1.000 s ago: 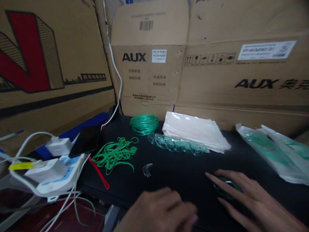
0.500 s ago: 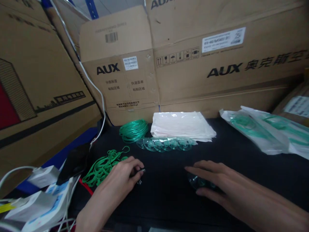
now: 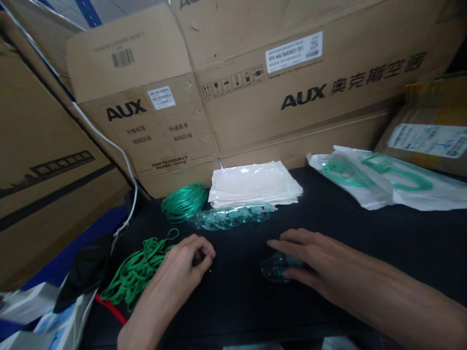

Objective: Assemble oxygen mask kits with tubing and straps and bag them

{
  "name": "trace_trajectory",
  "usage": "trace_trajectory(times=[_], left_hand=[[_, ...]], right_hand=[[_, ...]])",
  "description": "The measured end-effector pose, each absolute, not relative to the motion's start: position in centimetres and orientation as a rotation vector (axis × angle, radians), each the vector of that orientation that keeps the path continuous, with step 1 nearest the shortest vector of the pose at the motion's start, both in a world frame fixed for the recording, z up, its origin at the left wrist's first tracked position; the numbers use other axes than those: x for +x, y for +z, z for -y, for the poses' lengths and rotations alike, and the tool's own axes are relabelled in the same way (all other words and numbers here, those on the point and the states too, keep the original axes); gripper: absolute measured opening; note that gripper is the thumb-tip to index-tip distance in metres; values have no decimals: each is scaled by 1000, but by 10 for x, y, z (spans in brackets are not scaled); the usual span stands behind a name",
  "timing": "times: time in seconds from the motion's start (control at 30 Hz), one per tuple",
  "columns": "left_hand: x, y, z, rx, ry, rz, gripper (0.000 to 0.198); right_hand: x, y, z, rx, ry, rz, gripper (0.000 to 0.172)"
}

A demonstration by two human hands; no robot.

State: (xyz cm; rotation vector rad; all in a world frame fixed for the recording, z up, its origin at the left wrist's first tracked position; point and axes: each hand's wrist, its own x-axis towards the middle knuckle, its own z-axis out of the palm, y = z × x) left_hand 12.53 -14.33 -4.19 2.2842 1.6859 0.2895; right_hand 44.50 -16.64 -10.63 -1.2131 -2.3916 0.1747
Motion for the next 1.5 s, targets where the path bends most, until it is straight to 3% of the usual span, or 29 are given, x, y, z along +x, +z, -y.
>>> trace_trajectory(times=[0.23, 0.5, 0.8, 1.1, 1.5], left_hand=[[136, -37, 156, 2260, 399, -1585, 29], [127, -39, 156, 2299, 232, -1425, 10], [152, -35, 161, 2385, 494, -1222, 18], [160, -40, 165, 2368, 567, -1170, 10], [164, -42, 166, 2385, 524, -1223, 24]], right_hand=[[441, -106, 170, -1276, 256, 2352, 53], [443, -96, 171, -1289, 455, 2343, 52], [411, -45, 169, -1199, 818, 2346, 15], [405, -45, 169, -1189, 859, 2309, 20], [405, -46, 169, -1169, 840, 2353, 15]])
